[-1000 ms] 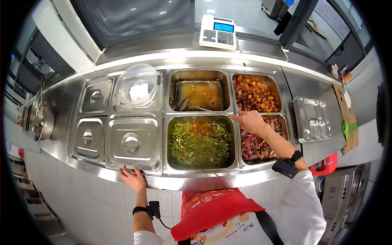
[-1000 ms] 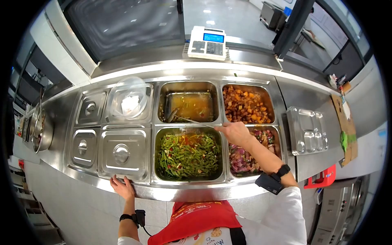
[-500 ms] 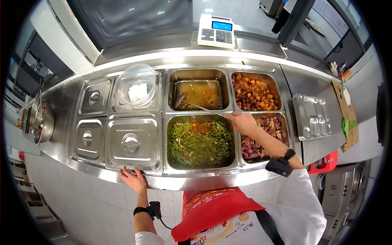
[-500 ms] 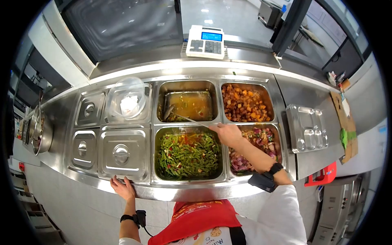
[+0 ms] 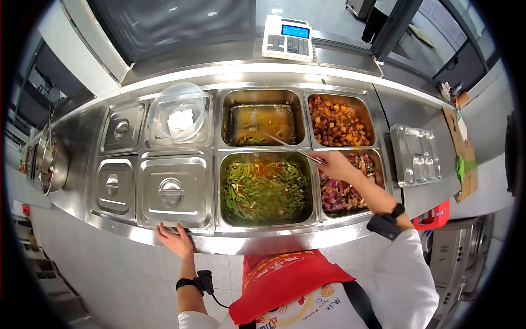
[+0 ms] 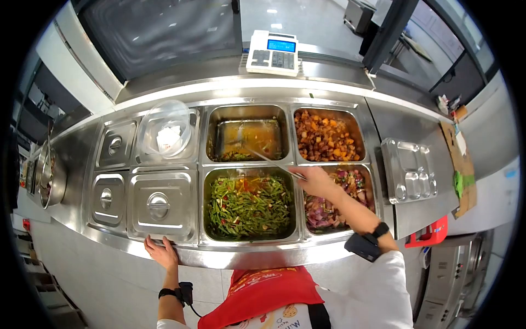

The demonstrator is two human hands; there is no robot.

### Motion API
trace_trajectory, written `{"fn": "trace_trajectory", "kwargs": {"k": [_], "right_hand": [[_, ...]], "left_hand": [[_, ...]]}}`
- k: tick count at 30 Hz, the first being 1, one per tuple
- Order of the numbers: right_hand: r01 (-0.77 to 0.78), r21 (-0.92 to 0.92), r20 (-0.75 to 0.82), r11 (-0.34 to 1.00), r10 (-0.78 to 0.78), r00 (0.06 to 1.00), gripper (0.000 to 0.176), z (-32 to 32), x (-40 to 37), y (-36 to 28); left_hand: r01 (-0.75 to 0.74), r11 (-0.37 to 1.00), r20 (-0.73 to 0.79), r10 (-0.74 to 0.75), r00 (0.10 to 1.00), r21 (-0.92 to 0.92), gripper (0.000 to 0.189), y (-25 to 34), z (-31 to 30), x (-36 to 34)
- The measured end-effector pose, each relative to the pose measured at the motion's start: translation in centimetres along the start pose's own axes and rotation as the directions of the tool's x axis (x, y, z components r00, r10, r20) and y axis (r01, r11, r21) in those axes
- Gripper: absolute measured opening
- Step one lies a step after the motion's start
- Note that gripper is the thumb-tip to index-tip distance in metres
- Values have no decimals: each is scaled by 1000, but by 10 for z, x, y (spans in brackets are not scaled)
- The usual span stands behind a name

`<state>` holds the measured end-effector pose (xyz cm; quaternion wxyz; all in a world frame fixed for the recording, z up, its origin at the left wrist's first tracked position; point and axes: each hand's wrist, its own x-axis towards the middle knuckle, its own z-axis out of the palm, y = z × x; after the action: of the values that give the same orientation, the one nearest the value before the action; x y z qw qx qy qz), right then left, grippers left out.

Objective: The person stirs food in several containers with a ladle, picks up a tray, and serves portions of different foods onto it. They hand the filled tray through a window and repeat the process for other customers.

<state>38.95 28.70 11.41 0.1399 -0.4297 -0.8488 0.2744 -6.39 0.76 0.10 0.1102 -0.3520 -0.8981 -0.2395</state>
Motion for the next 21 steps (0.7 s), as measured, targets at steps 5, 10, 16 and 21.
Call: {"fn": "trace_trajectory", "kwargs": {"k": [5, 10, 16, 21], "right_hand": [[-222, 80, 26, 972, 220, 975, 38, -18, 1, -5], [-241, 140, 13, 960, 242, 970, 39, -14, -1, 14], [-75, -217, -91, 973, 56, 994, 40, -27, -19, 5], [-195, -331, -179, 923, 141, 974, 41, -17, 8, 18]], "left_hand": [[18, 1000, 8, -18, 1000, -3, 59, -2, 1, 1], [20, 1000, 16, -19, 1000, -24, 59, -2, 0, 2], [29, 1000, 14, -29, 999, -3, 57, -3, 1, 1], [6, 1000, 7, -6, 1000, 5, 55, -6, 3, 1]]}}
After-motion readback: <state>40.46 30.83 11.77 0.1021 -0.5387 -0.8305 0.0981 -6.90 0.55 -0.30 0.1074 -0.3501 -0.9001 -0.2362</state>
